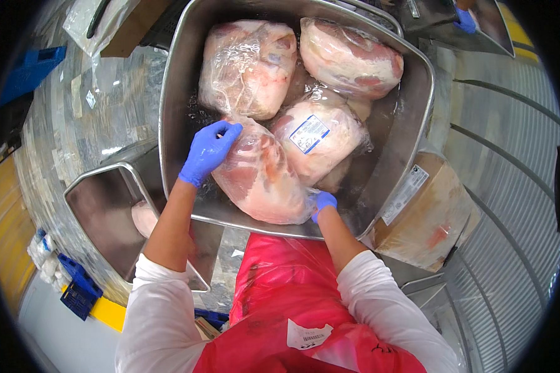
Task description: The person removes vacuum-sealed packages of raw meat from a metal bin and places them on a cutting board. They then open the plastic packaging by hand and transfer the meat to another bin. The process is repeated for multiple packages.
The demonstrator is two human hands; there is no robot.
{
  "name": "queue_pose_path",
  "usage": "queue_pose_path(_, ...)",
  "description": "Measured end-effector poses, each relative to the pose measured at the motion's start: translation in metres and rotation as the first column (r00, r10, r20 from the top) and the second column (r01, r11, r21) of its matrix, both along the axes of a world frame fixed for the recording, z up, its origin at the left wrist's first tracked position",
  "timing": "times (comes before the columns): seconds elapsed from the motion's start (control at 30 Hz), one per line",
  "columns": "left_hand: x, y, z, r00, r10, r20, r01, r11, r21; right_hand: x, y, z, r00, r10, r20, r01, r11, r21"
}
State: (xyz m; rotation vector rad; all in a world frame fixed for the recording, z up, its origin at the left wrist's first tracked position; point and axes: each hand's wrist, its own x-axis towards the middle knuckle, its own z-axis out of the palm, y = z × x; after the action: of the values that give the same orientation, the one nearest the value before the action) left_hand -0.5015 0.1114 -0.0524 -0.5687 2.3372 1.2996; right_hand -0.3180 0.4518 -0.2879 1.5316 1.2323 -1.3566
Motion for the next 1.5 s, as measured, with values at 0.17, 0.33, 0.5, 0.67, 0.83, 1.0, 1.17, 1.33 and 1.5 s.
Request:
queue_pose_path(0.17,-0.005,-0.013,-0.026,0.998,-0.033,0.058,0.035,0.999,-0.02,-0.026,-0.028,0.023,0.957,-0.26,0.131,0.245,0.962,0.12)
queue_pose_path(0.33,-0.002,-0.039,-0.058,0.968,0.21,0.14,-0.237,0.947,0.216,-0.025,-0.018,0.033,0.944,0.331,0.006,-0.33,0.943,-0.035)
queue_pose_path(0.5,-0.001,-0.045,-0.065,0.963,0.176,0.204,-0.234,0.922,0.309,-0.036,-0.003,0.082,0.758,0.629,-0.173,-0.647,0.759,-0.072)
queue_pose_path(0.67,0.02,-0.06,-0.082,0.915,0.224,0.336,-0.385,0.736,0.557,-0.069,0.045,0.128,0.851,0.493,-0.18,-0.509,0.859,-0.056)
queue_pose_path(0.83,0.044,-0.054,-0.125,0.824,0.269,0.5,-0.559,0.535,0.634,-0.14,0.051,0.168,0.998,0.04,-0.039,-0.042,0.998,-0.039)
queue_pose_path(1.0,0.029,-0.047,-0.141,0.969,0.017,0.246,-0.139,0.862,0.488,-0.155,0.07,0.13,0.987,0.128,-0.102,-0.125,0.992,0.033)
queue_pose_path(1.17,0.046,-0.05,-0.196,0.952,0.066,0.298,-0.266,0.654,0.708,-0.156,0.075,0.106,0.971,0.183,-0.155,-0.176,0.983,0.056)
queue_pose_path(1.33,0.054,-0.036,-0.184,0.942,0.125,0.31,-0.33,0.501,0.8,-0.152,0.067,0.11,0.975,0.123,-0.185,-0.115,0.992,0.055)
queue_pose_path(1.5,0.048,-0.034,-0.181,0.943,0.124,0.308,-0.323,0.555,0.766,-0.128,0.078,0.092,0.958,0.035,-0.284,-0.024,0.999,0.04)
